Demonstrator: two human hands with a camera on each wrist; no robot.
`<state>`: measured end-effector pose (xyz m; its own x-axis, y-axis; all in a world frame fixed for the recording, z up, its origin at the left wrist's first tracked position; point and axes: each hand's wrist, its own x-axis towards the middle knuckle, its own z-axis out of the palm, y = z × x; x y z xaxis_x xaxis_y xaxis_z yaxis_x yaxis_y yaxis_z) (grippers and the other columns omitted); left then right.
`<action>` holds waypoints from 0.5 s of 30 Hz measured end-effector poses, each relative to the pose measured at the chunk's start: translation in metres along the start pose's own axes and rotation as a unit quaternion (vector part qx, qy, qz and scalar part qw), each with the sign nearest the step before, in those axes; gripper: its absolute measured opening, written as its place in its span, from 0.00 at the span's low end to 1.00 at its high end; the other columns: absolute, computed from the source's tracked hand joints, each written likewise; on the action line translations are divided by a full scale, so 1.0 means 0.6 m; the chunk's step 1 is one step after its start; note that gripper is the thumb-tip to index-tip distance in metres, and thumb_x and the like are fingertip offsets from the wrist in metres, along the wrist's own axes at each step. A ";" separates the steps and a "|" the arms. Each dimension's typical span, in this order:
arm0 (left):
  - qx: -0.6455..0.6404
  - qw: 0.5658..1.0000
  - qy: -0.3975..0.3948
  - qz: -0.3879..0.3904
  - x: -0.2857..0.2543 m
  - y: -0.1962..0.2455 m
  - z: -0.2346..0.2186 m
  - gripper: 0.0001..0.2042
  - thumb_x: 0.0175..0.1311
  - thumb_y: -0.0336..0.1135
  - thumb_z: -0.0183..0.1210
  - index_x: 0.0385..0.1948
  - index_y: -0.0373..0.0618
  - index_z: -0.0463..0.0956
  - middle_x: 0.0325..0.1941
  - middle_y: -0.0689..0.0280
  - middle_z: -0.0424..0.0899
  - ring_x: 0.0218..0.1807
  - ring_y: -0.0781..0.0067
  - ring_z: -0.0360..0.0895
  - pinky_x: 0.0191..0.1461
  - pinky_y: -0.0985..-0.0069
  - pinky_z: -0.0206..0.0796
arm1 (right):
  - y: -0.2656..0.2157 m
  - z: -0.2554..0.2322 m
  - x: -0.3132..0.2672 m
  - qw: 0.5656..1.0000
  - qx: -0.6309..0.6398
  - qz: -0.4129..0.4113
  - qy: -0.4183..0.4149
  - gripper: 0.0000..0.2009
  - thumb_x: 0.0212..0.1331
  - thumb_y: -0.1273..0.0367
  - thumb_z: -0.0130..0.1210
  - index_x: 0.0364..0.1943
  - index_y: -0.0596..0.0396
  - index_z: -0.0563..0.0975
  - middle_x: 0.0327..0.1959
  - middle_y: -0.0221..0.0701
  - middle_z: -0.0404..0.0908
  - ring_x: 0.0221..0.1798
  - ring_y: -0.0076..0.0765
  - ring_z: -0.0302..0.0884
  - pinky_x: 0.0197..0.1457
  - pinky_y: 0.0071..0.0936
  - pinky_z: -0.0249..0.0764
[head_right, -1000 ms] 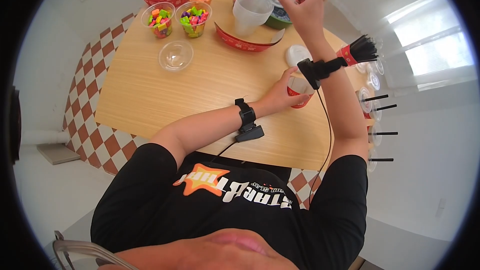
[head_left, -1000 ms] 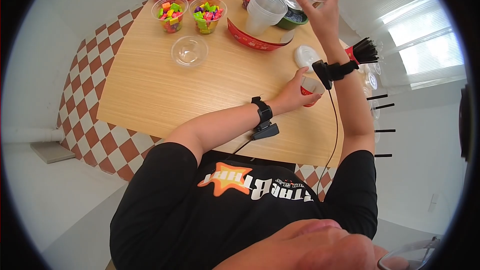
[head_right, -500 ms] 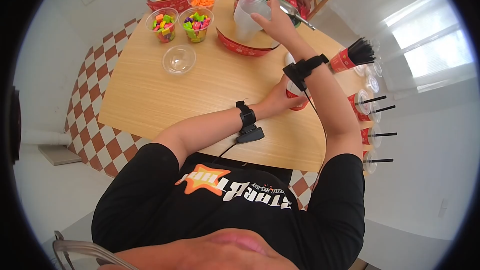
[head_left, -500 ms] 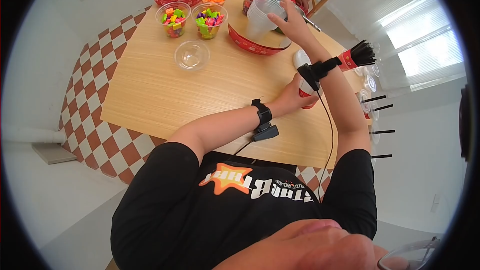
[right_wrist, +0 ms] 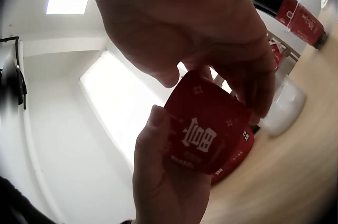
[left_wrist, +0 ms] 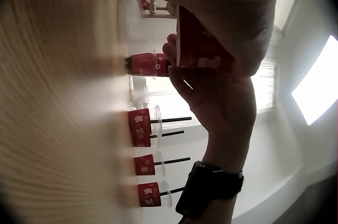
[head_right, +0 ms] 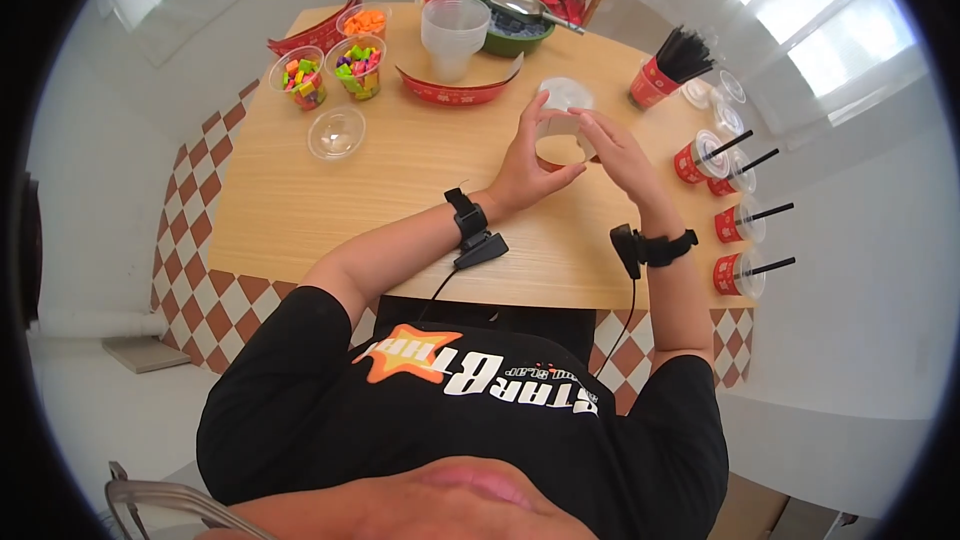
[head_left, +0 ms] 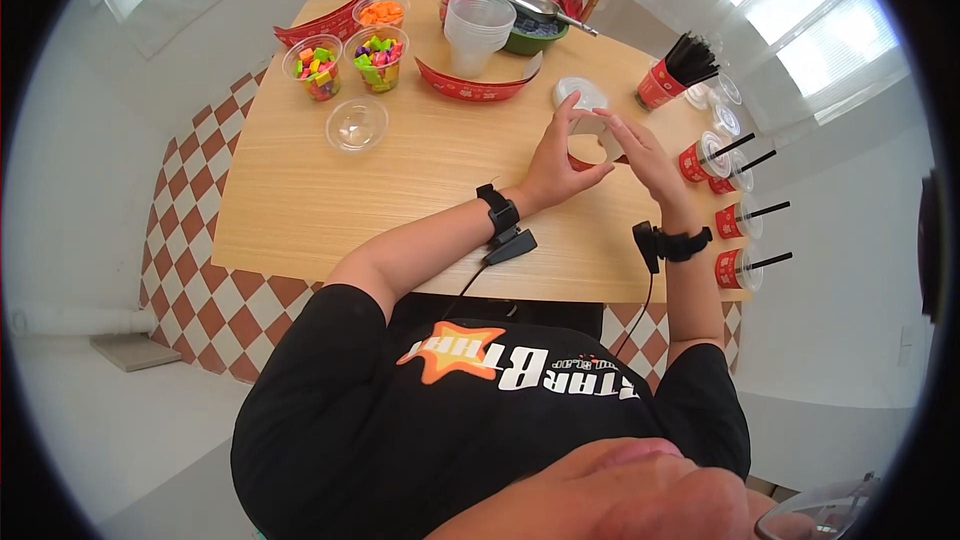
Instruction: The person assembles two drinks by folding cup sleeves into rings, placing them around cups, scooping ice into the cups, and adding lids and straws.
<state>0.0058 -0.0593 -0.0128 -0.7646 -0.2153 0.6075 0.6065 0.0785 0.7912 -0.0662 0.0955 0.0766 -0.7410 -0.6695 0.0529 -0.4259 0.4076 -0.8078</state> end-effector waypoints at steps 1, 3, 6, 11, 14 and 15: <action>0.044 0.998 -0.031 0.046 0.001 0.014 -0.005 0.52 0.52 0.40 0.73 0.73 0.39 0.42 0.63 0.51 0.68 0.65 0.55 0.68 0.69 0.63 0.60 | -0.004 0.006 -0.023 0.993 0.109 0.034 0.009 0.23 0.74 0.56 0.46 0.62 0.59 0.73 0.58 0.35 0.78 0.58 0.35 0.76 0.59 0.32 0.73; 0.090 0.989 -0.073 0.094 0.007 0.047 -0.018 0.52 0.53 0.42 0.73 0.73 0.40 0.42 0.64 0.52 0.67 0.66 0.55 0.66 0.70 0.62 0.58 | 0.003 0.009 -0.057 0.973 0.221 0.039 0.046 0.22 0.75 0.58 0.45 0.63 0.59 0.73 0.57 0.31 0.78 0.53 0.27 0.77 0.56 0.24 0.71; 0.132 0.964 -0.147 0.177 0.013 0.094 -0.035 0.46 0.56 0.46 0.70 0.72 0.40 0.51 0.67 0.53 0.67 0.68 0.53 0.65 0.71 0.61 0.56 | -0.018 0.013 -0.103 0.975 0.157 -0.122 0.102 0.21 0.72 0.62 0.51 0.63 0.58 0.73 0.59 0.33 0.77 0.55 0.29 0.76 0.60 0.26 0.69; 0.101 0.969 -0.213 0.067 0.014 0.157 -0.061 0.33 0.60 0.45 0.66 0.65 0.40 0.68 0.68 0.53 0.69 0.67 0.55 0.67 0.70 0.63 0.59 | -0.050 0.021 -0.152 0.961 0.086 -0.223 0.136 0.26 0.62 0.67 0.62 0.64 0.59 0.71 0.63 0.37 0.74 0.62 0.33 0.72 0.64 0.30 0.67; 0.110 0.956 -0.273 0.019 0.019 0.195 -0.077 0.32 0.58 0.41 0.66 0.65 0.40 0.69 0.65 0.53 0.72 0.64 0.57 0.71 0.67 0.65 0.62 | -0.061 0.027 -0.169 0.963 0.049 -0.233 0.123 0.30 0.56 0.69 0.66 0.65 0.58 0.70 0.64 0.39 0.74 0.65 0.37 0.71 0.67 0.32 0.66; 0.120 0.952 -0.282 0.017 0.019 0.205 -0.080 0.31 0.57 0.38 0.66 0.64 0.41 0.70 0.63 0.54 0.73 0.62 0.58 0.72 0.66 0.66 0.64 | -0.065 0.029 -0.173 0.966 0.017 -0.231 0.116 0.32 0.54 0.70 0.67 0.65 0.58 0.69 0.64 0.40 0.74 0.65 0.40 0.71 0.68 0.33 0.66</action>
<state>0.0821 -0.0990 0.0881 -0.7818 0.3434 0.5205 0.6175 0.3100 0.7230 0.0365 0.1384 0.0923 -0.5739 -0.6163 0.5392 -0.7247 0.0756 -0.6849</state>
